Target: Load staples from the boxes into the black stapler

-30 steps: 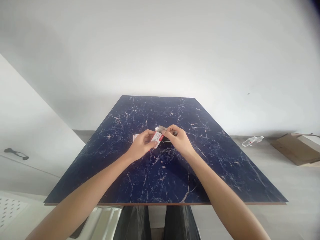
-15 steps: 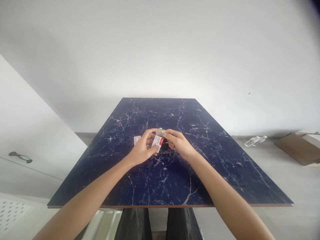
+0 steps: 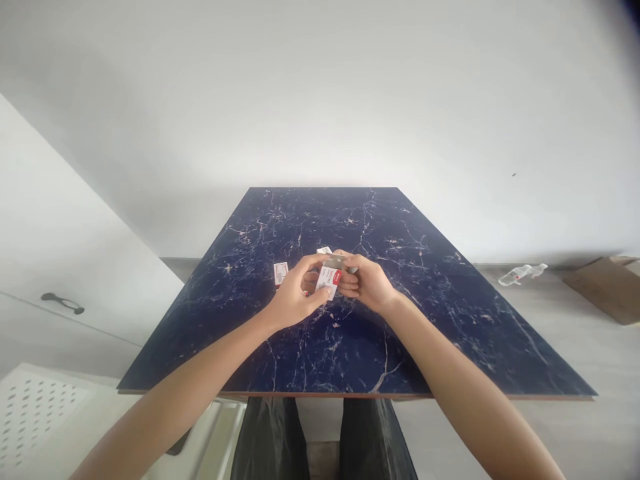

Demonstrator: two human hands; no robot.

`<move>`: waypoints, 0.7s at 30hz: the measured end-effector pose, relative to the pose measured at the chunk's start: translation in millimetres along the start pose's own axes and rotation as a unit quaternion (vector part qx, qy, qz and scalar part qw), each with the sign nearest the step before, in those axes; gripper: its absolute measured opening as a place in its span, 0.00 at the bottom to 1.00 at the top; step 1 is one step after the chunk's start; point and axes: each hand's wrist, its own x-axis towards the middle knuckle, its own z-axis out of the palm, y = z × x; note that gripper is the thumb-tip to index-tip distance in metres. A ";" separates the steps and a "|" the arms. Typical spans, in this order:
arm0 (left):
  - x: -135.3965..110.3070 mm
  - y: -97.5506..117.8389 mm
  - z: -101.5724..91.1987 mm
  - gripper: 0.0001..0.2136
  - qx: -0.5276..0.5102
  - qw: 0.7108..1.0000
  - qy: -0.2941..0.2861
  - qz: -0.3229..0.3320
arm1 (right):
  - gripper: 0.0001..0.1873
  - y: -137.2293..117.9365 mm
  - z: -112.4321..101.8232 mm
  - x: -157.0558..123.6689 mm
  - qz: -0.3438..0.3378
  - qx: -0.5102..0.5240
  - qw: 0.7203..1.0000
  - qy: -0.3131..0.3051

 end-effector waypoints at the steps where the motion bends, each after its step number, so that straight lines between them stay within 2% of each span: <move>1: 0.0 0.9 1.2 0.22 -0.006 1.000 0.000 -0.006 | 0.09 -0.7 -0.6 -0.5 0.002 -0.013 1.000 -0.004; 7: 2.8 1.2 -1.5 0.17 -0.067 0.996 -0.018 -0.057 | 0.10 1.7 0.2 2.2 0.002 -0.069 0.998 0.003; 10: 5.6 0.4 -6.0 0.16 -0.088 0.994 -0.010 -0.072 | 0.11 4.9 1.5 3.9 -0.056 -0.115 0.991 0.049; 13: 7.7 -0.2 -9.4 0.16 -0.091 0.992 -0.005 -0.085 | 0.14 6.4 1.9 5.1 -0.101 -0.115 0.984 0.093; 18: 6.0 -1.8 -8.9 0.16 -0.053 0.995 -0.004 -0.082 | 0.19 8.1 1.7 7.2 -0.071 -0.183 0.974 0.111; 21: 3.9 -2.7 -5.3 0.20 -0.056 0.995 0.014 -0.080 | 0.20 8.9 0.6 8.0 -0.081 -0.230 0.961 0.128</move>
